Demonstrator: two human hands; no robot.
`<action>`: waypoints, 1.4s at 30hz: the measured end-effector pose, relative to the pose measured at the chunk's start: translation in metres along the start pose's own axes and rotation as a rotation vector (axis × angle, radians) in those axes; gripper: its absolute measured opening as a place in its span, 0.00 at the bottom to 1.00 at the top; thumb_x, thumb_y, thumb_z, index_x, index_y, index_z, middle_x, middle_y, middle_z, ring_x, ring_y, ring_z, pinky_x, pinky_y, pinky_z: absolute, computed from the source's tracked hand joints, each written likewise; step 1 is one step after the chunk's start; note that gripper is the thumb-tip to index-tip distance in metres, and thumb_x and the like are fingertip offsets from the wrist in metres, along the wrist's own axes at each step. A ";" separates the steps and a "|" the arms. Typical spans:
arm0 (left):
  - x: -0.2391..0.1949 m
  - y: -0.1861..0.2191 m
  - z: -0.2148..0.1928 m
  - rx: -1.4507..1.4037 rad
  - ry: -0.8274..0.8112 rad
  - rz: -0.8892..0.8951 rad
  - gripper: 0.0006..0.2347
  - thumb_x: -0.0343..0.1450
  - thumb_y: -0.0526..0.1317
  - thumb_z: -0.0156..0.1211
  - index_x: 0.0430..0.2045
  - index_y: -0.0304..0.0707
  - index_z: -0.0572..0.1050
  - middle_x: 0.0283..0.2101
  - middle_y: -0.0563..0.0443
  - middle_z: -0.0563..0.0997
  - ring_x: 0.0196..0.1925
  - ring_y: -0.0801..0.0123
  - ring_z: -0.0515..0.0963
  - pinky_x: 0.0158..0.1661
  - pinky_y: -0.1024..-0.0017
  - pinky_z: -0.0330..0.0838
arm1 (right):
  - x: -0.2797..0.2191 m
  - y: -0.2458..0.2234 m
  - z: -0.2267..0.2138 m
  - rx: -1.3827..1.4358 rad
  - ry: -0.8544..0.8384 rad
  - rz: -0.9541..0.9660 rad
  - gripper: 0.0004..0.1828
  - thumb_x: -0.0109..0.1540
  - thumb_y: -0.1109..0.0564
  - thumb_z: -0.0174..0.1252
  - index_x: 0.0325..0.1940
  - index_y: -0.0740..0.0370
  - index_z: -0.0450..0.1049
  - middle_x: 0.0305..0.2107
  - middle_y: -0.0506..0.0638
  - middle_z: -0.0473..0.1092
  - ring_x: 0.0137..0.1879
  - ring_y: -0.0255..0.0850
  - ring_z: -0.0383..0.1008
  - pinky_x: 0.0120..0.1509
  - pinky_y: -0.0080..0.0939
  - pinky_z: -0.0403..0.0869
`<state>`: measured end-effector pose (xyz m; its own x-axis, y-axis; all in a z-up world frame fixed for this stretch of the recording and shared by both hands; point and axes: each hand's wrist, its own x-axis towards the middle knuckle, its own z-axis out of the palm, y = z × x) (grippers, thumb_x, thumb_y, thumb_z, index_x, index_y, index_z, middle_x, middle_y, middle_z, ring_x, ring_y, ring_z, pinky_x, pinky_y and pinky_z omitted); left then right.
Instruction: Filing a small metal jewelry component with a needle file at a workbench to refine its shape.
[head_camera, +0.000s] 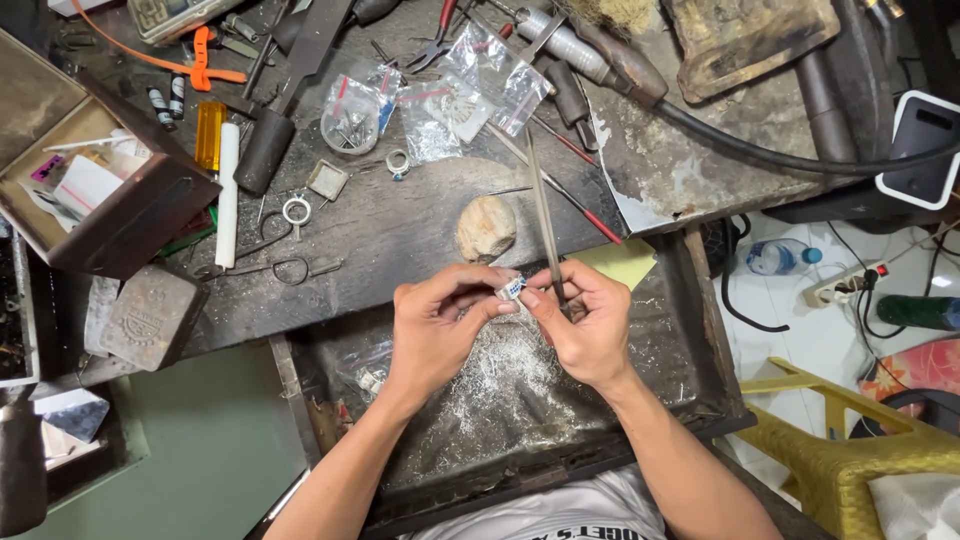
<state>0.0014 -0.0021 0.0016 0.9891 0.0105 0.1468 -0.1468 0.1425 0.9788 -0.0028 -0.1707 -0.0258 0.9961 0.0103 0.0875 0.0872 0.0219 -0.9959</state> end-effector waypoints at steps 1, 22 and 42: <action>0.000 0.000 0.000 0.000 0.000 0.000 0.09 0.61 0.26 0.73 0.31 0.28 0.82 0.34 0.35 0.86 0.38 0.60 0.86 0.40 0.68 0.85 | 0.000 0.000 0.000 0.000 0.000 0.000 0.05 0.58 0.68 0.64 0.35 0.74 0.75 0.08 0.51 0.67 0.13 0.29 0.64 0.18 0.23 0.63; 0.003 0.007 -0.005 0.190 -0.016 0.164 0.03 0.62 0.35 0.75 0.23 0.41 0.85 0.32 0.46 0.87 0.30 0.64 0.84 0.34 0.68 0.79 | 0.002 -0.006 0.006 0.013 -0.048 -0.092 0.05 0.59 0.70 0.60 0.39 0.74 0.76 0.08 0.48 0.64 0.12 0.27 0.61 0.16 0.23 0.60; -0.003 -0.008 -0.006 -0.126 0.038 -0.016 0.11 0.63 0.23 0.69 0.36 0.22 0.77 0.42 0.30 0.84 0.43 0.58 0.86 0.42 0.69 0.86 | 0.001 -0.003 0.005 -0.066 -0.035 -0.125 0.09 0.58 0.66 0.63 0.43 0.71 0.78 0.10 0.47 0.64 0.12 0.25 0.57 0.15 0.21 0.56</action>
<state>-0.0009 0.0025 -0.0071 0.9914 0.0442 0.1231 -0.1305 0.2661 0.9551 -0.0025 -0.1661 -0.0223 0.9765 0.0465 0.2103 0.2122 -0.0405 -0.9764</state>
